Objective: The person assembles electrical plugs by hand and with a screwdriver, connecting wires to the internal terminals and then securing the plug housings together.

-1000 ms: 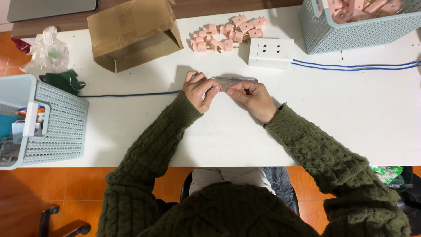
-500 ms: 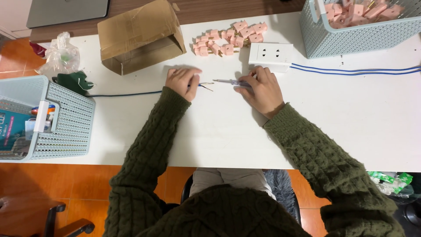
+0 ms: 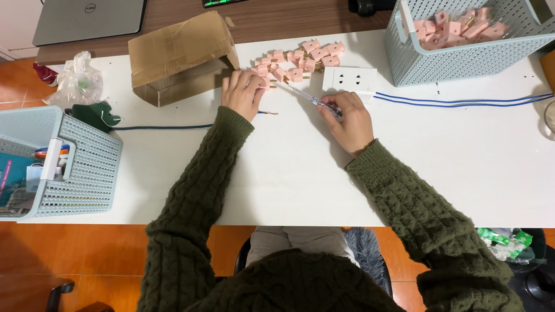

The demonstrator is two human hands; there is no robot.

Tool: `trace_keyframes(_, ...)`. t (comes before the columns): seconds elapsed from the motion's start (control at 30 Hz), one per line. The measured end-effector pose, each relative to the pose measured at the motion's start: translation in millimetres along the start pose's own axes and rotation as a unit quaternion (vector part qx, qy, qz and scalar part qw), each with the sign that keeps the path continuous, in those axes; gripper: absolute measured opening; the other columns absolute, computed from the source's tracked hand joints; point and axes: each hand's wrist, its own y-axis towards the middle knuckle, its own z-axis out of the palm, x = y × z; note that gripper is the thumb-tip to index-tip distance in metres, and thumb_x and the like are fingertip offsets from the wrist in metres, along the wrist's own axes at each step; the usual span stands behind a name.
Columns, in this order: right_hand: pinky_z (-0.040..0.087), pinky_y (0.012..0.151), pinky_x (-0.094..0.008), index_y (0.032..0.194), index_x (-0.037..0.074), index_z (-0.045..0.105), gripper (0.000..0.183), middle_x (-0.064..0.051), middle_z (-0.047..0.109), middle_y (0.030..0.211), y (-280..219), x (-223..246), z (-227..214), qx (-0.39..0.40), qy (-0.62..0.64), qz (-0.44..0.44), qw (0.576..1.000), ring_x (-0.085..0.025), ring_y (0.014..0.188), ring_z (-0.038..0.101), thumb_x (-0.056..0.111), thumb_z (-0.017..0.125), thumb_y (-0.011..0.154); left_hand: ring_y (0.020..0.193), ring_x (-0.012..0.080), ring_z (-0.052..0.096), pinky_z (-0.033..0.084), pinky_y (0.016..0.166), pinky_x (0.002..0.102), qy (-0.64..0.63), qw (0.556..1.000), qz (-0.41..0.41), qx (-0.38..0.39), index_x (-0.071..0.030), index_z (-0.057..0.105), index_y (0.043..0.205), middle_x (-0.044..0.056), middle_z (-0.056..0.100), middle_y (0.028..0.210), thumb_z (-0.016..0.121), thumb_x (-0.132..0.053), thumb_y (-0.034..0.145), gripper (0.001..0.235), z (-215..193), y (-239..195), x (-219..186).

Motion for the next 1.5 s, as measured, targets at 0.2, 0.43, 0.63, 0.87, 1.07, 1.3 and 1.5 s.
trace_keyframes(0.2,0.060,0.086,-0.043,0.125,0.001,0.081,0.022,-0.020,0.077,0.101,1,13,-7,-0.029,0.085,0.051,0.995,-0.035,0.094,0.075,0.022,0.081,0.119,0.124,0.0262,0.056,0.041,0.094,0.046,-0.002,0.998,-0.037,0.056,-0.021,0.065,0.137,0.001,0.062,0.119,0.081,-0.030,0.108,0.034,15,-1,3)
trace_keyframes(0.43,0.058,0.086,-0.037,0.127,0.006,0.081,0.021,-0.013,0.075,0.104,3,2,-6,-0.063,0.150,0.048,0.986,-0.023,0.095,0.069,0.019,0.091,0.114,0.129,0.0270,0.058,0.042,0.098,0.049,-0.092,0.986,-0.102,0.097,-0.023,0.060,0.142,0.003,0.068,0.123,0.074,-0.031,0.114,0.032,15,-9,4)
trace_keyframes(0.63,0.058,0.091,-0.030,0.125,0.003,0.076,0.023,-0.004,0.072,0.108,1,-1,-11,-0.125,0.243,0.064,0.960,-0.011,0.100,0.068,0.011,0.094,0.112,0.120,0.0296,0.055,0.042,0.098,0.046,-0.109,0.994,-0.020,0.003,-0.012,0.063,0.146,0.006,0.062,0.123,0.079,-0.032,0.113,0.042,-17,-10,-34)
trace_keyframes(0.87,0.060,0.106,-0.042,0.131,-0.002,0.067,0.033,-0.012,0.058,0.124,-4,15,-27,-0.139,0.268,-0.031,0.953,-0.030,0.119,0.072,0.030,0.072,0.122,0.110,0.0268,0.063,0.048,0.093,0.041,-0.091,0.993,0.050,-0.061,-0.022,0.077,0.143,0.000,0.069,0.120,0.094,-0.027,0.103,0.043,-44,-15,-102)
trace_keyframes(1.07,0.066,0.105,-0.044,0.145,-0.004,0.062,0.037,-0.018,0.068,0.124,-16,14,-17,-0.081,0.319,-0.073,0.941,-0.032,0.113,0.076,0.023,0.072,0.122,0.102,0.0239,0.062,0.045,0.095,0.041,-0.076,0.991,0.102,-0.035,-0.025,0.079,0.136,-0.003,0.068,0.110,0.098,-0.037,0.100,0.042,-47,-21,-126)
trace_keyframes(1.3,0.066,0.099,-0.043,0.135,-0.004,0.063,0.036,-0.021,0.073,0.118,-24,22,-6,-0.022,0.325,-0.081,0.942,-0.034,0.107,0.080,0.017,0.082,0.113,0.093,0.0242,0.059,0.044,0.091,0.041,-0.079,0.988,0.117,-0.060,-0.024,0.079,0.124,-0.005,0.066,0.101,0.080,-0.046,0.113,0.025,-53,-21,-135)
trace_keyframes(1.5,0.064,0.094,-0.040,0.125,-0.002,0.063,0.033,-0.020,0.071,0.117,-25,24,-2,-0.015,0.319,-0.066,0.945,-0.032,0.102,0.076,0.002,0.090,0.106,0.092,0.0237,0.058,0.042,0.089,0.041,-0.092,0.987,0.114,-0.071,-0.023,0.078,0.123,-0.005,0.064,0.099,0.071,-0.048,0.116,0.027,-52,-21,-135)
